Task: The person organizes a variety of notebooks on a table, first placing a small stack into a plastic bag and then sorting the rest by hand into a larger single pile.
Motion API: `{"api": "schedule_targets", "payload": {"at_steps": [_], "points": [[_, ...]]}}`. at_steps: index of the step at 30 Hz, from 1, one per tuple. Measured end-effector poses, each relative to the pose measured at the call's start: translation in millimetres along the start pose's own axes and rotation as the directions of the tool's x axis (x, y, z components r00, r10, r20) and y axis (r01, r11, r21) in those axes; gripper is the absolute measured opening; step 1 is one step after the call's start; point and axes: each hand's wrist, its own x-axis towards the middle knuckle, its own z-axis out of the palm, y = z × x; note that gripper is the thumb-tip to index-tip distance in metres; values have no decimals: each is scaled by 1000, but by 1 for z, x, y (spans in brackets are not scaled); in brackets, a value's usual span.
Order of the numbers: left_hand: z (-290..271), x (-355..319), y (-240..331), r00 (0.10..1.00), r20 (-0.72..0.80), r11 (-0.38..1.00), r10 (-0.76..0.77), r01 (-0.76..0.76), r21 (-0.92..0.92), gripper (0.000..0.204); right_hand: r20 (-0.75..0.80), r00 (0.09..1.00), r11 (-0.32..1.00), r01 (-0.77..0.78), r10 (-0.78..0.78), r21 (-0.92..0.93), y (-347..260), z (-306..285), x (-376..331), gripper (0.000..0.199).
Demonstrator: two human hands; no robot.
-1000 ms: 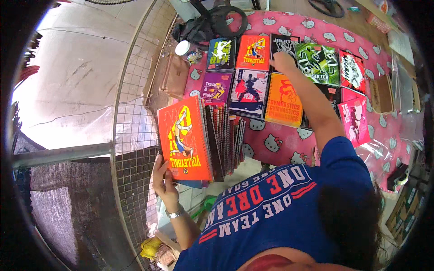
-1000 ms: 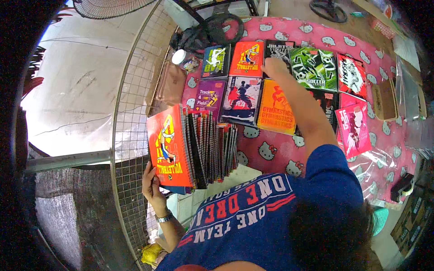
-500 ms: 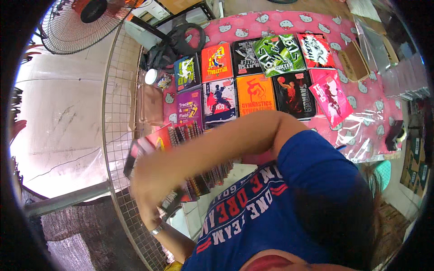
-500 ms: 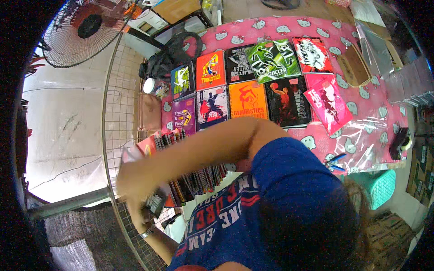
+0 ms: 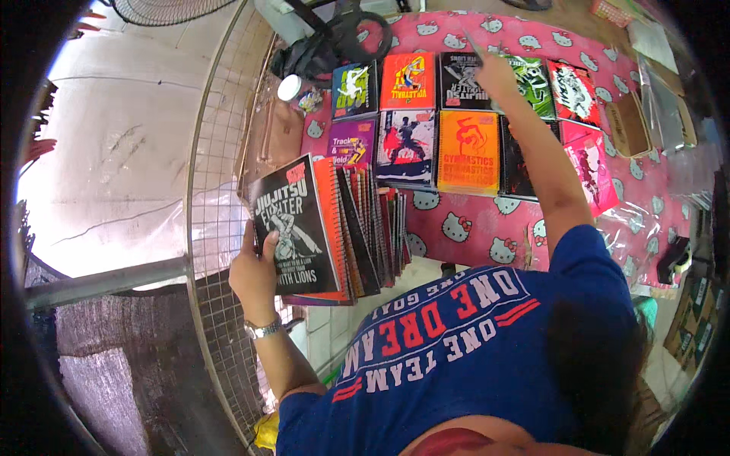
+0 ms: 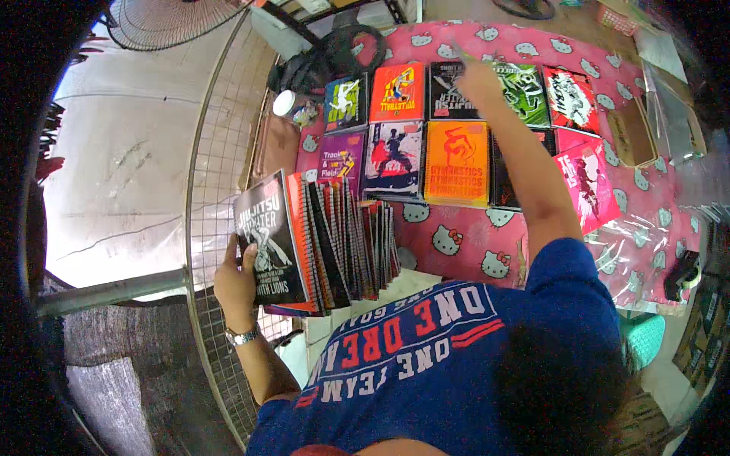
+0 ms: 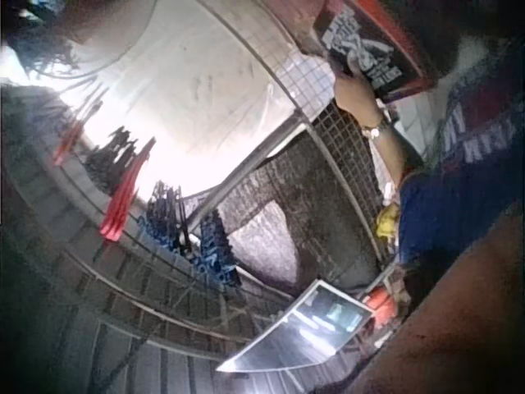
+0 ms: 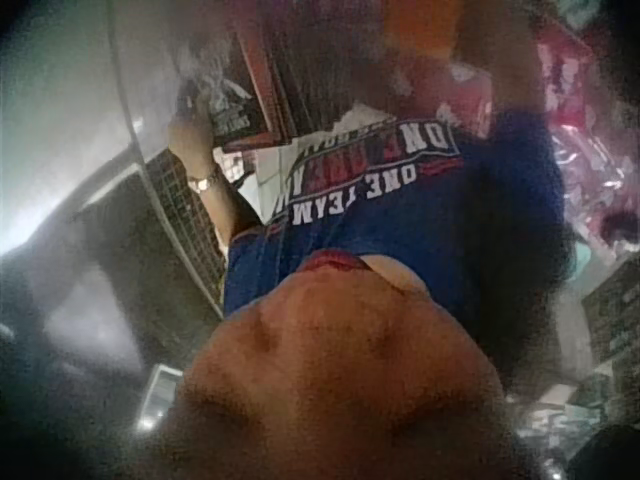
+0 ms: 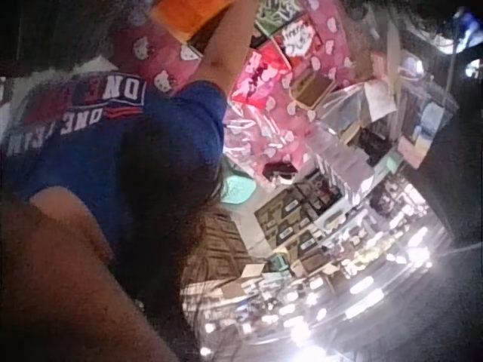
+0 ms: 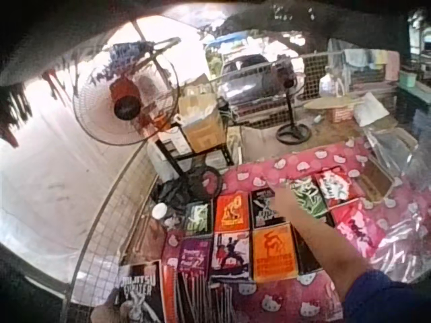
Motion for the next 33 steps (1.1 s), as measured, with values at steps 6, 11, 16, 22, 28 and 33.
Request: {"api": "schedule_targets", "payload": {"at_steps": [6,11,16,22,28,33], "points": [[8,2,-18,999,11,946,-35,37,-321,44,-317,756,249,529,-573,812,-187,-43,-32,42],[12,-14,-25,968,170,93,183,155,-983,57,-280,255,81,855,-925,512,-248,-44,-56,31],[-20,-19,13,934,352,480,63,281,-831,51,-142,990,858,78,-6,508,-8,-4,5,44],[-27,13,1,996,-44,566,76,-79,-820,48,71,789,671,-466,610,-576,165,-33,-73,34],[-58,48,155,684,232,-106,691,413,-904,59,38,986,939,-141,160,-313,45,-78,-50,24],[-33,33,218,770,279,71,573,293,-954,60,-102,866,851,500,-489,161,-101,-151,-115,37]]}}
